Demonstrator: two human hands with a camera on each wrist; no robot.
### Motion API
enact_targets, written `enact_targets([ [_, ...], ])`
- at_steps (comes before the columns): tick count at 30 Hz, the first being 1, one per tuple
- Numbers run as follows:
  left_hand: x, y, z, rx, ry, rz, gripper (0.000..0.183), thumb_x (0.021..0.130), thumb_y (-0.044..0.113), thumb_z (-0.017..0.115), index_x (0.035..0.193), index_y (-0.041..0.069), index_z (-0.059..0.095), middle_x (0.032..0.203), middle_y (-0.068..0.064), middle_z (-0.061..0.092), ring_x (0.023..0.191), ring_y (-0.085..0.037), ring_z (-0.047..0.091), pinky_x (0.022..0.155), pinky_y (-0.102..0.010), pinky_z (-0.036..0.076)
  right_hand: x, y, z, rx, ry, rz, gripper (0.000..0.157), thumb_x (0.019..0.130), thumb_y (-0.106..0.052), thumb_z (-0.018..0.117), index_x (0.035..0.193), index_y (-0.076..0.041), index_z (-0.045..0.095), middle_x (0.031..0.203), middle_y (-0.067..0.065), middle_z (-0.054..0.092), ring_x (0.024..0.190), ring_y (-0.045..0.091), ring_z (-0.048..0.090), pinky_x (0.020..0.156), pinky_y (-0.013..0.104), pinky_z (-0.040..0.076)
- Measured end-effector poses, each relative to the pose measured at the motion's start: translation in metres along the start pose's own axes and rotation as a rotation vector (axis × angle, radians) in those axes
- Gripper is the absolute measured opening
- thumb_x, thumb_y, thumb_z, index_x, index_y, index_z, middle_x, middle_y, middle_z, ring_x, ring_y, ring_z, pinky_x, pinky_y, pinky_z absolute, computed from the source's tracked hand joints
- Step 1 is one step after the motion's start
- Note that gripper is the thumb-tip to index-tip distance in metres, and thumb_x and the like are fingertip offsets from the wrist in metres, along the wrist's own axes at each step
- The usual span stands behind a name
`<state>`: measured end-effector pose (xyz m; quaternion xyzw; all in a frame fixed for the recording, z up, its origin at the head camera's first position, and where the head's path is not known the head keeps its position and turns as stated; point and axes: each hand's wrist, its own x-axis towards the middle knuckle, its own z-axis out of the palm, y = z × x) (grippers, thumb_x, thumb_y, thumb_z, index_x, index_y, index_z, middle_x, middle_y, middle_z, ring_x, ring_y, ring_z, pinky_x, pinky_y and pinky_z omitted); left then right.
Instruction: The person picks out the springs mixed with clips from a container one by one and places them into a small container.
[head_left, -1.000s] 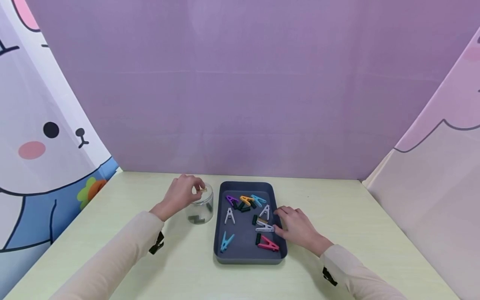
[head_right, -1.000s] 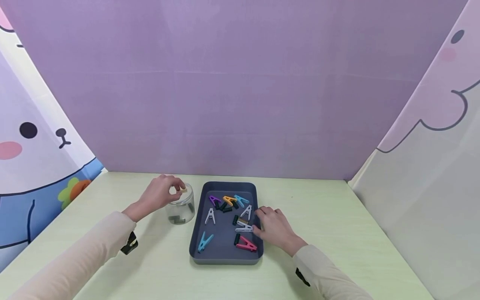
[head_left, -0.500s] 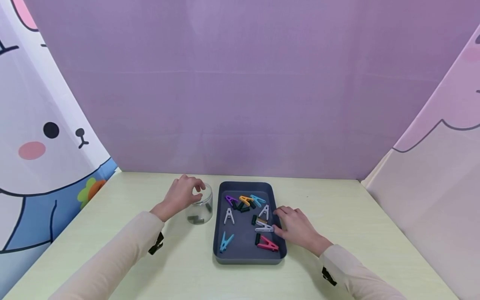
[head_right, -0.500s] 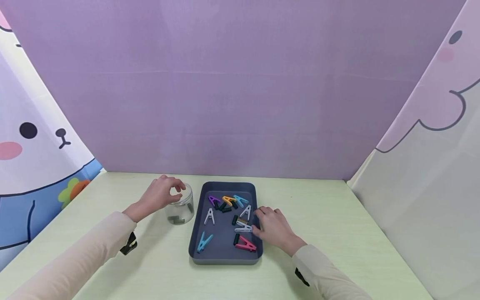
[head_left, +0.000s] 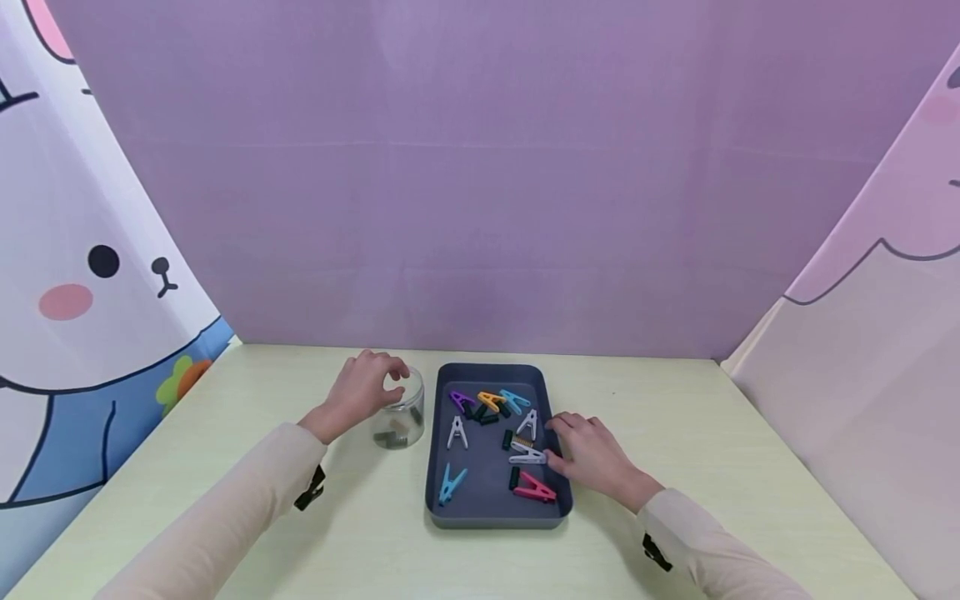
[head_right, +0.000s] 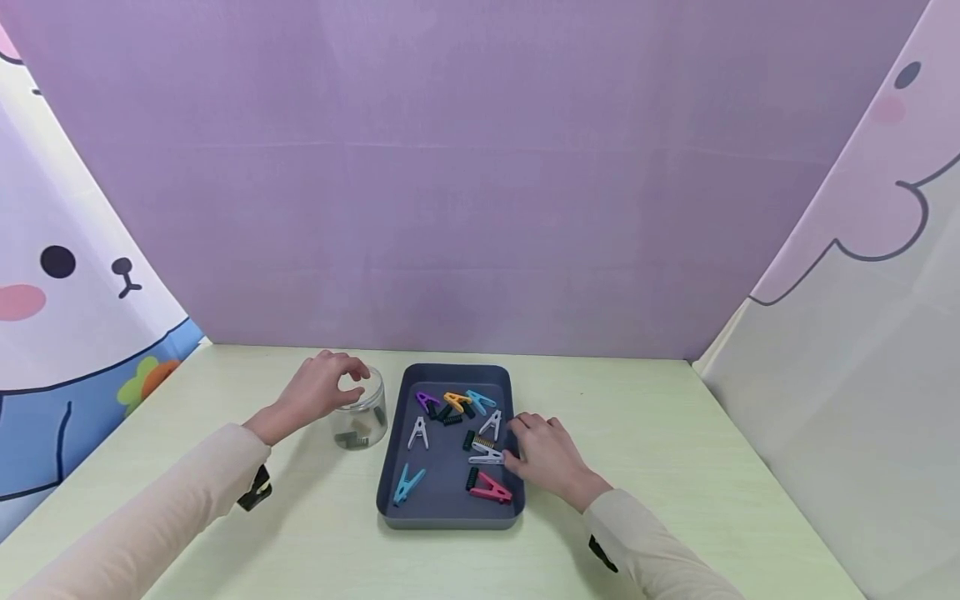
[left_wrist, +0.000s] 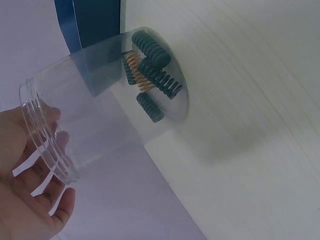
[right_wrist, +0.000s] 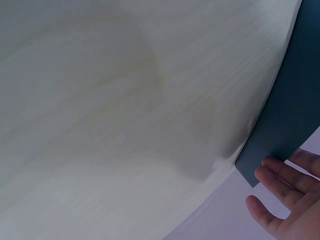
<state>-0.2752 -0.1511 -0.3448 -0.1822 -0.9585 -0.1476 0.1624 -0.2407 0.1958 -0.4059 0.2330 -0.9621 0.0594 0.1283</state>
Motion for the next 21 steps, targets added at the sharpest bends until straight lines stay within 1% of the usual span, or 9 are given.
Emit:
enact_targets([
  [6,0.000,0.003,-0.002,0.007,0.046,0.024,0.018,0.075,0.017,0.069,0.093,0.014,0.069,0.086,-0.001,0.067,0.087,-0.025,0.057,0.071,-0.043,0.043,-0.001,-0.002,-0.002,-0.009,-0.007,0.006,0.042,0.079,-0.038,0.065,0.110,-0.009,0.061,0.114,0.007,0.061,0.104,0.022,0.057,0.088,0.046,0.044],
  [12,0.000,0.015,-0.005,-0.012,0.098,0.089,0.017,0.075,0.018,0.069,0.091,0.014,0.069,0.084,-0.001,0.067,0.085,-0.025,0.058,0.072,-0.043,0.044,-0.001,-0.003,-0.004,-0.010,-0.003,0.003,0.042,0.079,-0.038,0.065,0.109,-0.009,0.061,0.113,0.007,0.061,0.104,0.022,0.057,0.088,0.046,0.044],
  [15,-0.001,0.022,-0.006,-0.015,0.099,0.113,0.017,0.076,0.018,0.069,0.092,0.014,0.069,0.084,0.000,0.067,0.086,-0.025,0.058,0.076,-0.044,0.044,-0.002,-0.004,-0.006,-0.011,0.000,0.003,0.042,0.079,-0.037,0.065,0.109,-0.009,0.061,0.113,0.007,0.061,0.104,0.022,0.057,0.088,0.046,0.044],
  [18,-0.002,0.031,-0.007,-0.018,0.080,0.115,0.018,0.076,0.019,0.069,0.093,0.015,0.069,0.084,0.001,0.067,0.088,-0.023,0.057,0.078,-0.043,0.043,-0.002,-0.005,-0.007,-0.014,0.001,0.003,0.042,0.079,-0.037,0.065,0.109,-0.009,0.061,0.113,0.007,0.061,0.104,0.022,0.057,0.088,0.046,0.044],
  [21,-0.003,0.040,-0.006,-0.001,0.056,0.120,0.019,0.076,0.020,0.070,0.094,0.015,0.069,0.085,0.002,0.066,0.086,-0.021,0.056,0.076,-0.042,0.043,-0.002,-0.005,-0.007,-0.015,0.001,0.002,0.042,0.079,-0.037,0.065,0.109,-0.009,0.062,0.113,0.007,0.061,0.104,0.022,0.057,0.087,0.046,0.044],
])
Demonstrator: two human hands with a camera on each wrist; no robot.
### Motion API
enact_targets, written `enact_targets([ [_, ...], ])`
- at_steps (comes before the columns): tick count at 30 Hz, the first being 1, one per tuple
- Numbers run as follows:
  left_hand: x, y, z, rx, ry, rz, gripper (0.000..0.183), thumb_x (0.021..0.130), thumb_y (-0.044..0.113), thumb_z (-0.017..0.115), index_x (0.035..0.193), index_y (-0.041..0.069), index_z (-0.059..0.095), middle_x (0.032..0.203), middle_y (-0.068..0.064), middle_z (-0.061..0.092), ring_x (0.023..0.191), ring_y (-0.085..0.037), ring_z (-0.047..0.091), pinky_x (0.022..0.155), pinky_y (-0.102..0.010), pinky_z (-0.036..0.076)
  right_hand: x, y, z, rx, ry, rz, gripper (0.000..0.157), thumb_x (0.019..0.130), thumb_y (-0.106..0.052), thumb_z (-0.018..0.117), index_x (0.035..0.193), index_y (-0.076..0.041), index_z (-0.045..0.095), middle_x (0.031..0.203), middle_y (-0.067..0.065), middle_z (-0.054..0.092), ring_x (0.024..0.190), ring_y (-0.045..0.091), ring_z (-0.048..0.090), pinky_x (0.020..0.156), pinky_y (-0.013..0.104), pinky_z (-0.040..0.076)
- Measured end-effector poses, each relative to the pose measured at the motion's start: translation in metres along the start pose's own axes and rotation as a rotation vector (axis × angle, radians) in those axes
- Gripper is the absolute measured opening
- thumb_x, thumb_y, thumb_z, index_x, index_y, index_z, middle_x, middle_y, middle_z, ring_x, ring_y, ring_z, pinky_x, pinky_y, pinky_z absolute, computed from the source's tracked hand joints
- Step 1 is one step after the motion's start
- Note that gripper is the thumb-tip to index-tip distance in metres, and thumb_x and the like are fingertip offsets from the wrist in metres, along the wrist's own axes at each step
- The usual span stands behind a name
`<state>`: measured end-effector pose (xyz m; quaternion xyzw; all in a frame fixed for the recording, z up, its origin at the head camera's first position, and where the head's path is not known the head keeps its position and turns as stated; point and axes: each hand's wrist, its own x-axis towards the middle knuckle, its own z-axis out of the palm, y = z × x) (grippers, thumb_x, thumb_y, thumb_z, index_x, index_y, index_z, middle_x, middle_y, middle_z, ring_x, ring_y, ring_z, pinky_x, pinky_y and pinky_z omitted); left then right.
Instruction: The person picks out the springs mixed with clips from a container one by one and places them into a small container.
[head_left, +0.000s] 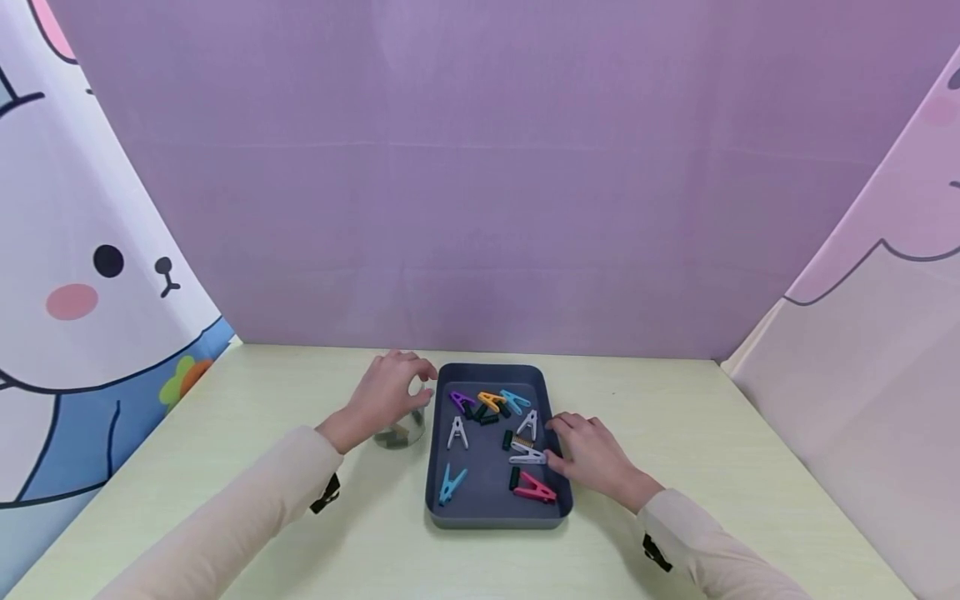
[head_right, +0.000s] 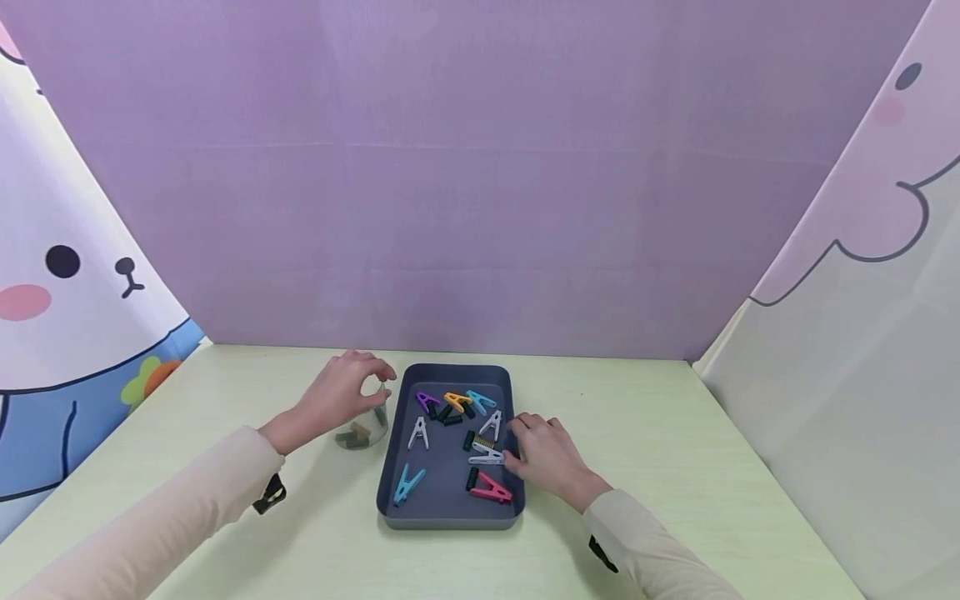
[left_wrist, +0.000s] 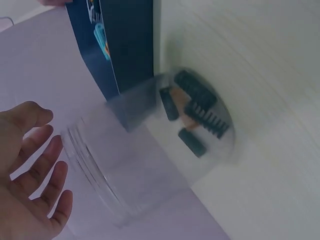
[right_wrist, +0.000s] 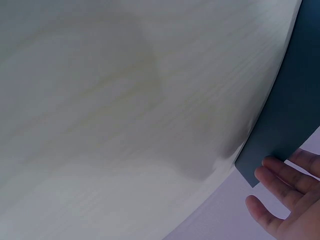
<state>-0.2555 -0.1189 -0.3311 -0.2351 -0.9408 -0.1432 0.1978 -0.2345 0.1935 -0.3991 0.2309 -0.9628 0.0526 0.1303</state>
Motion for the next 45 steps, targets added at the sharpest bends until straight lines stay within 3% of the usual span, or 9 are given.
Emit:
enact_targets([
  [7,-0.001,0.018,0.009,0.029,-0.087,0.008,0.017,0.076,0.028,0.070,0.092,0.021,0.068,0.089,0.005,0.065,0.085,-0.017,0.053,0.075,-0.037,0.042,-0.001,0.001,0.001,-0.004,0.003,-0.004,0.042,0.079,-0.037,0.066,0.109,-0.009,0.062,0.113,0.007,0.061,0.103,0.022,0.057,0.087,0.046,0.044],
  [20,-0.010,0.048,0.037,0.010,-0.178,0.142,0.021,0.078,0.030,0.069,0.096,0.020,0.068,0.095,0.005,0.066,0.086,-0.016,0.053,0.071,-0.033,0.041,-0.001,0.002,0.001,-0.003,0.002,-0.005,0.042,0.079,-0.038,0.065,0.110,-0.009,0.061,0.114,0.007,0.061,0.105,0.022,0.057,0.087,0.046,0.044],
  [27,-0.012,0.064,0.050,0.011,-0.253,0.177,0.022,0.079,0.030,0.068,0.099,0.020,0.068,0.096,0.004,0.066,0.088,-0.017,0.053,0.070,-0.031,0.039,-0.001,0.005,0.003,-0.004,0.021,-0.019,0.042,0.079,-0.038,0.065,0.109,-0.009,0.061,0.113,0.007,0.061,0.104,0.022,0.057,0.086,0.045,0.045],
  [34,-0.012,0.073,0.065,0.050,-0.273,0.236,0.022,0.078,0.032,0.068,0.099,0.025,0.067,0.098,0.007,0.065,0.086,-0.013,0.052,0.070,-0.029,0.039,-0.001,0.005,0.001,-0.001,0.019,-0.016,0.041,0.079,-0.037,0.065,0.109,-0.009,0.061,0.113,0.007,0.061,0.105,0.023,0.057,0.086,0.045,0.045],
  [45,-0.010,0.078,0.080,0.029,-0.303,0.297,0.027,0.077,0.029,0.071,0.103,0.028,0.066,0.100,0.009,0.064,0.088,-0.011,0.053,0.075,-0.032,0.045,0.000,0.005,0.001,-0.010,0.007,-0.013,0.042,0.079,-0.037,0.065,0.110,-0.009,0.061,0.114,0.007,0.061,0.104,0.023,0.058,0.086,0.045,0.045],
])
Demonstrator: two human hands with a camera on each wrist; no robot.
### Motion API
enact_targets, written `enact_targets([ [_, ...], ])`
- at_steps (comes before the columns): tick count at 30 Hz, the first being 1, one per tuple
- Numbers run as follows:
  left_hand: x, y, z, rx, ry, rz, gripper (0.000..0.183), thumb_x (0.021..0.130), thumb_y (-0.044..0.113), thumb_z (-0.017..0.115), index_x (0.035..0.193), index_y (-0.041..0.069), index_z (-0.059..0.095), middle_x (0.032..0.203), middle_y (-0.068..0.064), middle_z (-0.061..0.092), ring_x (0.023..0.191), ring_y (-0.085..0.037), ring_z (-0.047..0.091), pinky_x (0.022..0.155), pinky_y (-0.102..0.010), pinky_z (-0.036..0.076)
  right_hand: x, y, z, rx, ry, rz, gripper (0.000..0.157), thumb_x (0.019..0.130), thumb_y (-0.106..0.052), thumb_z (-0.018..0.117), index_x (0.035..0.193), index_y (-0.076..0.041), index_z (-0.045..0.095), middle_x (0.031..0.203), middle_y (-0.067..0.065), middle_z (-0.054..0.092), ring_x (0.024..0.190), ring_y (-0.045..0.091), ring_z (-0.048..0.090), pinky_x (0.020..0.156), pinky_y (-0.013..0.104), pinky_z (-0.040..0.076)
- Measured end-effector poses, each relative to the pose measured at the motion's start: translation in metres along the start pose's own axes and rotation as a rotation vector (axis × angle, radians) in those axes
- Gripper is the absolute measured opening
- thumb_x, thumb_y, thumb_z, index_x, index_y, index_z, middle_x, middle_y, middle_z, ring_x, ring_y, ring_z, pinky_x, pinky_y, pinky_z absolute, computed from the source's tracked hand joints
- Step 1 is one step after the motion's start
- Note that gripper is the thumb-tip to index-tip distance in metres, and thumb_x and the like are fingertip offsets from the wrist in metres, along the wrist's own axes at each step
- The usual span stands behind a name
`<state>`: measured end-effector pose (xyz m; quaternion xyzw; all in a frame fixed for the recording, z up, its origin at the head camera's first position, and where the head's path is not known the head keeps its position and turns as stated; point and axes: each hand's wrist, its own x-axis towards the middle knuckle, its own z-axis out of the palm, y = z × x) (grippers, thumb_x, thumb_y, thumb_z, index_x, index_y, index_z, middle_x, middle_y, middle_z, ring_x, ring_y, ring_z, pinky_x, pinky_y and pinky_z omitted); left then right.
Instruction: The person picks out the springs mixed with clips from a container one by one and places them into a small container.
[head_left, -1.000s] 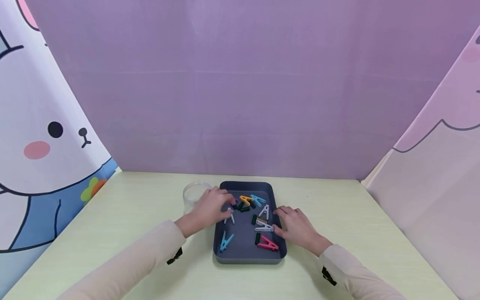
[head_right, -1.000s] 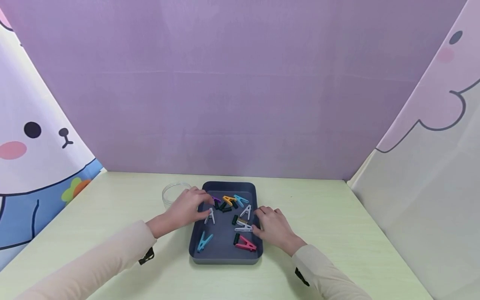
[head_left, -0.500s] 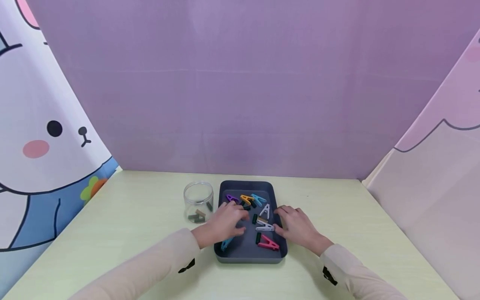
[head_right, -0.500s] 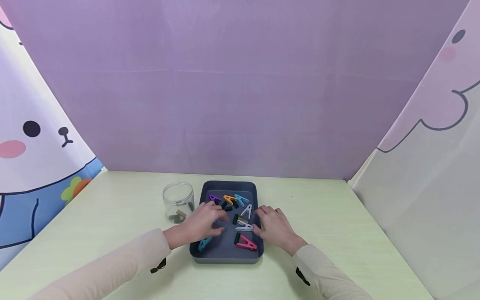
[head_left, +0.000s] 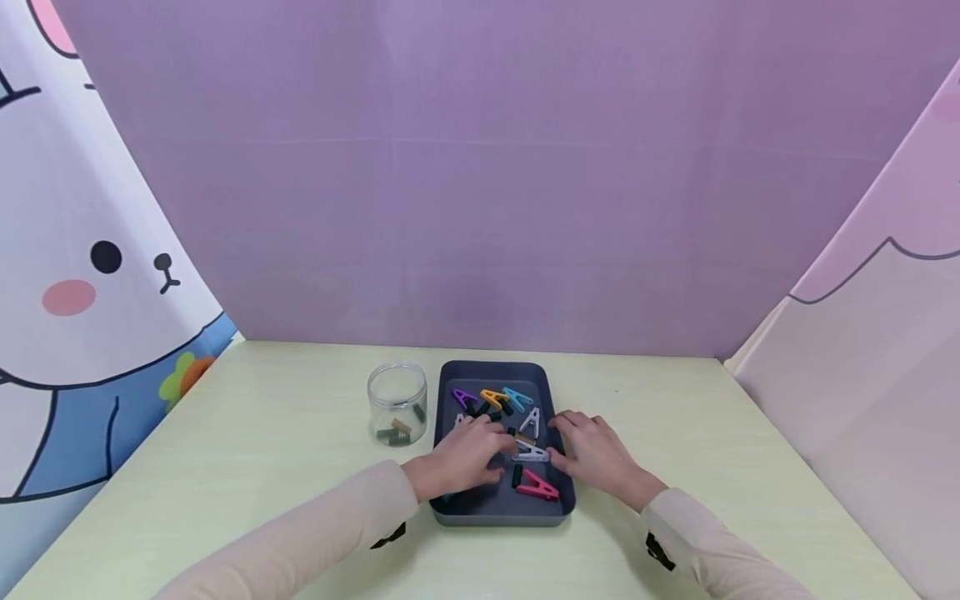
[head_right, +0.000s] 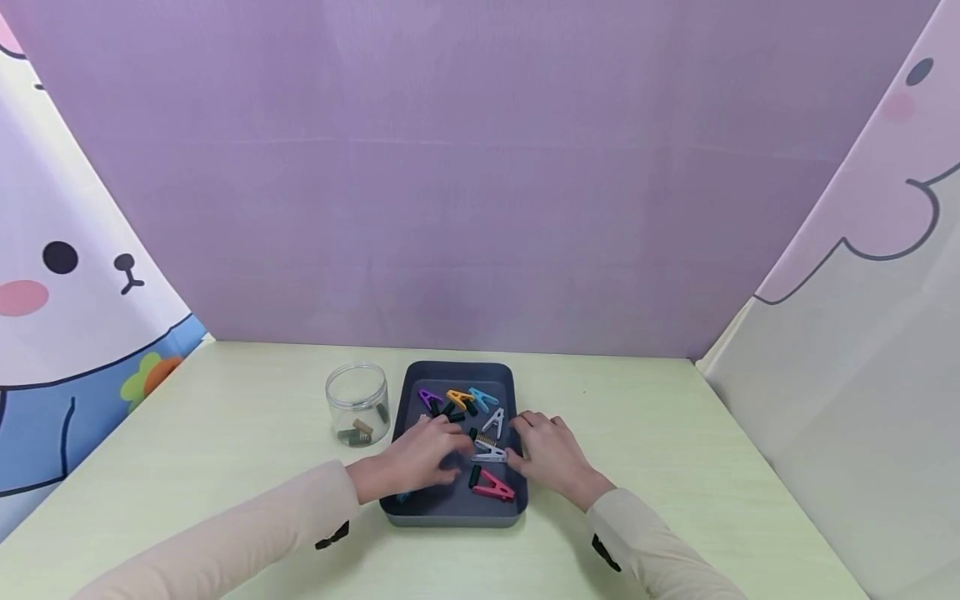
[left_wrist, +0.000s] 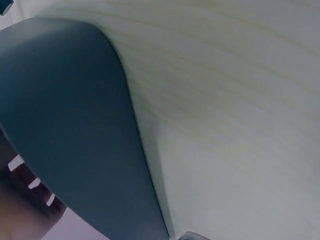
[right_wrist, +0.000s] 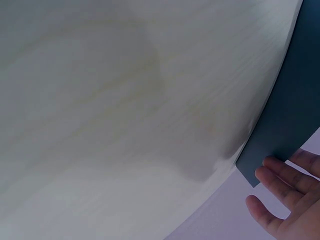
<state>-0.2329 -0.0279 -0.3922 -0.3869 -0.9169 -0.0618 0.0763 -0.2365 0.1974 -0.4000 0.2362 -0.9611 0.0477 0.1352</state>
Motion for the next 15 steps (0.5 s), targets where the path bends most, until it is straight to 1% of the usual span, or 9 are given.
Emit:
enact_targets([
  [5,0.0027,0.0023,0.0003,-0.001,-0.009,0.039,0.029,0.077,0.029,0.071,0.105,0.029,0.065,0.101,0.010,0.063,0.091,-0.011,0.054,0.078,-0.031,0.045,0.0002,-0.0001,-0.0001,-0.006,0.002,-0.006,0.042,0.079,-0.036,0.065,0.109,-0.009,0.061,0.113,0.007,0.061,0.103,0.023,0.058,0.085,0.045,0.045],
  [8,0.0048,0.0031,0.0012,-0.006,-0.016,0.058,0.028,0.077,0.029,0.071,0.104,0.030,0.065,0.102,0.010,0.063,0.091,-0.011,0.053,0.076,-0.030,0.044,0.0003,0.0000,-0.0001,-0.010,0.005,-0.010,0.041,0.079,-0.036,0.066,0.109,-0.009,0.061,0.113,0.007,0.061,0.103,0.023,0.058,0.085,0.045,0.046],
  [12,0.0070,0.0037,0.0031,-0.007,-0.026,0.069,0.026,0.078,0.028,0.070,0.103,0.032,0.064,0.101,0.010,0.063,0.090,-0.011,0.052,0.075,-0.029,0.043,0.0003,0.0001,0.0002,-0.012,0.005,-0.010,0.041,0.078,-0.036,0.066,0.109,-0.009,0.061,0.113,0.007,0.061,0.102,0.022,0.058,0.085,0.044,0.046],
  [15,0.0077,0.0044,0.0040,-0.005,-0.042,0.070,0.026,0.078,0.028,0.070,0.103,0.032,0.064,0.105,0.008,0.063,0.093,-0.012,0.053,0.078,-0.031,0.044,0.0006,-0.0003,0.0002,-0.011,0.004,-0.009,0.042,0.078,-0.036,0.066,0.109,-0.009,0.061,0.113,0.007,0.061,0.102,0.022,0.058,0.084,0.044,0.046],
])
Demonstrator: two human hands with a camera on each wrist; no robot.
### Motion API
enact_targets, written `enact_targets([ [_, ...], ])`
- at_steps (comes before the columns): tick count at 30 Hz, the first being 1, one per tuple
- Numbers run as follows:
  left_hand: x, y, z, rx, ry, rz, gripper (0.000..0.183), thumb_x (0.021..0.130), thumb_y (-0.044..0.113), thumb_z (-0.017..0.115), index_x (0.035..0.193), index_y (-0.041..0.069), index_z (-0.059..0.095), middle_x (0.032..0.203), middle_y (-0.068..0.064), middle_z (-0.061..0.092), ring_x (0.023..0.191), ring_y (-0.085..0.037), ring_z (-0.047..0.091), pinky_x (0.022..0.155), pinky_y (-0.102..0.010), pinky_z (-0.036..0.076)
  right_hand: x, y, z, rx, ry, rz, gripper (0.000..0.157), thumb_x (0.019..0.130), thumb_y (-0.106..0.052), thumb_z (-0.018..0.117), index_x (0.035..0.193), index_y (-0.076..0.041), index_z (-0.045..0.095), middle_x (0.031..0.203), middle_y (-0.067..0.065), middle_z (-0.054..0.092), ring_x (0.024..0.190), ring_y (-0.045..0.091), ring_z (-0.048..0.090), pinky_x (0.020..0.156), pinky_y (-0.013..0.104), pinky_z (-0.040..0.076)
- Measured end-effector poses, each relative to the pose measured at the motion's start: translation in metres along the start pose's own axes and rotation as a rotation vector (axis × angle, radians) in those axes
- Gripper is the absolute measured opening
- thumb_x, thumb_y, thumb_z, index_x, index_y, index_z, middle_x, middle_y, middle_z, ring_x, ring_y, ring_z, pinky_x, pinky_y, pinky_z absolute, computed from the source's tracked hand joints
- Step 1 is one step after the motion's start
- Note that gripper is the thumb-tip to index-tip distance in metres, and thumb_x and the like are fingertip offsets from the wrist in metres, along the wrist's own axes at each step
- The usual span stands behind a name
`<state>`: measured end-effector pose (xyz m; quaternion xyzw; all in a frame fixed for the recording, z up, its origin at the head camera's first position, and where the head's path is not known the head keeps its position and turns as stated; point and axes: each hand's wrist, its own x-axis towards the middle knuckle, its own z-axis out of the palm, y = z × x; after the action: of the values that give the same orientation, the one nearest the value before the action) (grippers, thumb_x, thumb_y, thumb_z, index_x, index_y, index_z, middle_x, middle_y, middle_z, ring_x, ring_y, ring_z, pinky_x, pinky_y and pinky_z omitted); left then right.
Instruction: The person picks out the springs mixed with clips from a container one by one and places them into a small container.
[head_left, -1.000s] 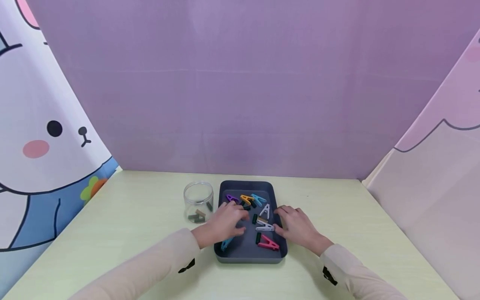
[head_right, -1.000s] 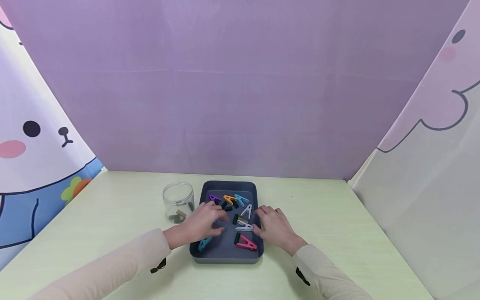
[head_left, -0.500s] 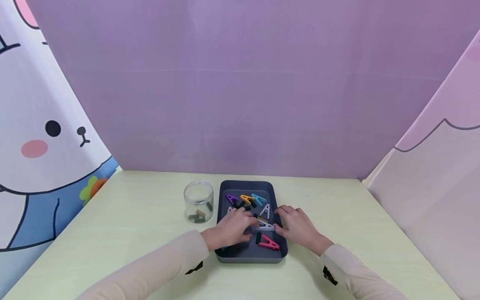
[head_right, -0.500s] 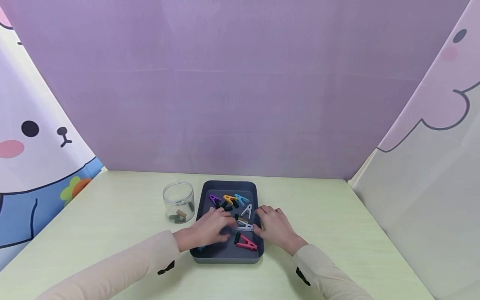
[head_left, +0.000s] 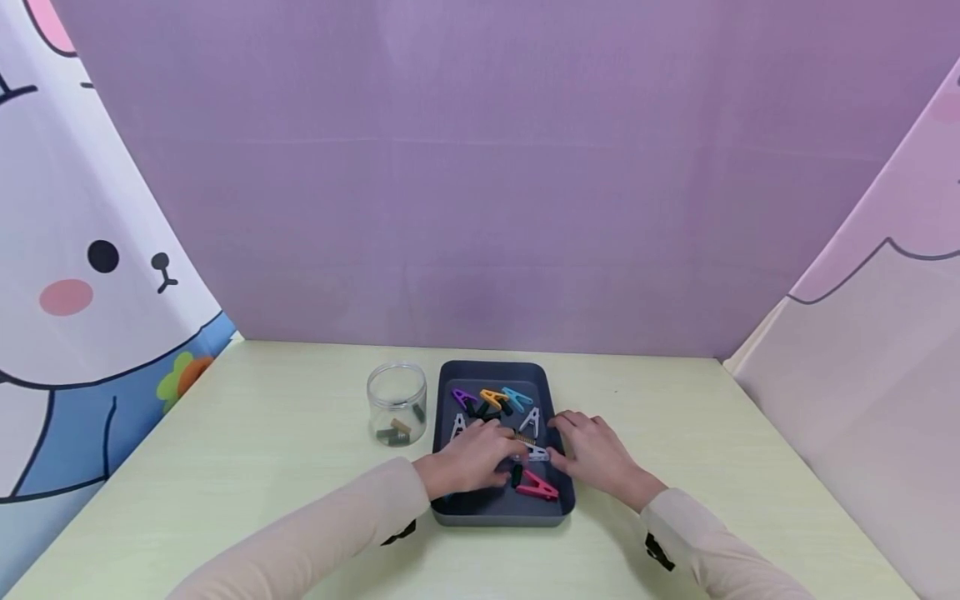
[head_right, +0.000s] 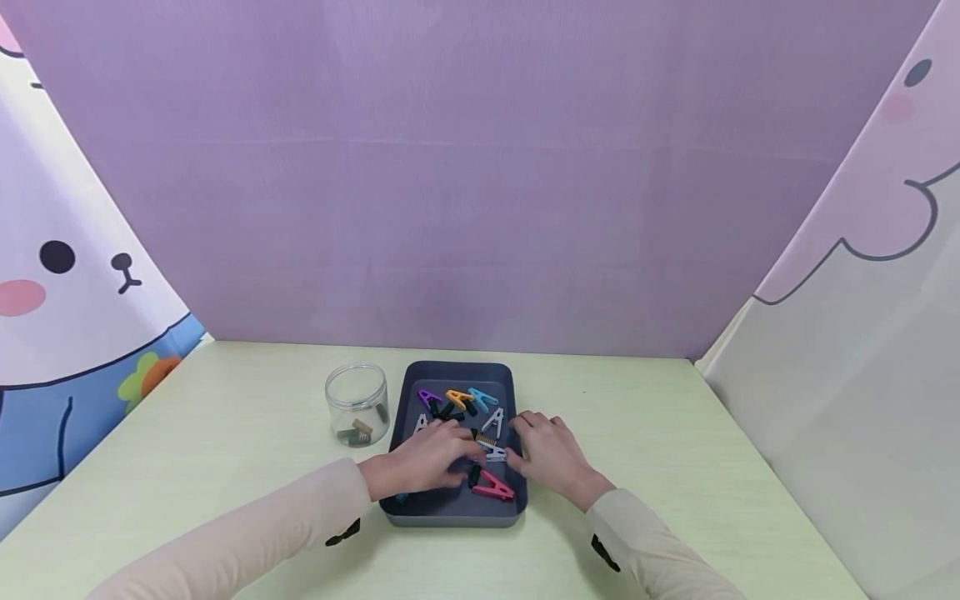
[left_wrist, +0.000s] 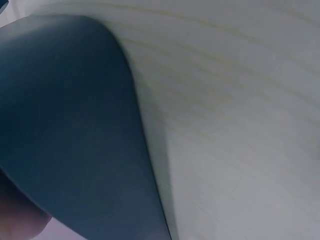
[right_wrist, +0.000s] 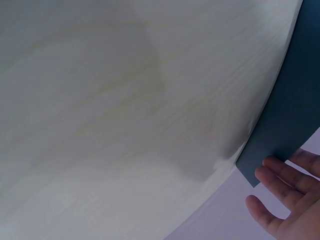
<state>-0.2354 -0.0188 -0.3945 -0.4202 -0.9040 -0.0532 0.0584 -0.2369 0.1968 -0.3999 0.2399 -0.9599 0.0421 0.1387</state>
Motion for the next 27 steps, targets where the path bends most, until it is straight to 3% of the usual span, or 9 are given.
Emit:
enact_targets([
  [10,0.0006,0.0021,0.0019,-0.006,-0.039,0.001,0.027,0.078,0.028,0.070,0.104,0.032,0.064,0.114,0.006,0.062,0.098,-0.013,0.053,0.080,-0.031,0.043,0.0006,-0.0003,-0.0001,0.001,0.007,0.000,0.041,0.077,-0.035,0.067,0.108,-0.008,0.061,0.112,0.007,0.061,0.102,0.023,0.058,0.083,0.045,0.046],
  [19,0.0010,-0.0014,0.0037,-0.007,-0.032,0.001,0.024,0.077,0.030,0.071,0.100,0.032,0.065,0.106,0.010,0.063,0.092,-0.010,0.052,0.074,-0.026,0.039,0.0009,0.0003,0.0009,0.004,-0.012,0.011,0.042,0.078,-0.037,0.066,0.110,-0.009,0.061,0.113,0.006,0.061,0.103,0.022,0.058,0.085,0.045,0.045],
  [27,0.0000,-0.0069,0.0053,0.010,-0.015,0.011,0.018,0.076,0.029,0.071,0.094,0.031,0.066,0.099,0.011,0.063,0.090,-0.010,0.053,0.074,-0.028,0.040,0.0009,0.0001,0.0013,-0.001,-0.007,0.013,0.041,0.078,-0.037,0.066,0.109,-0.010,0.061,0.113,0.006,0.061,0.103,0.021,0.058,0.085,0.044,0.045],
])
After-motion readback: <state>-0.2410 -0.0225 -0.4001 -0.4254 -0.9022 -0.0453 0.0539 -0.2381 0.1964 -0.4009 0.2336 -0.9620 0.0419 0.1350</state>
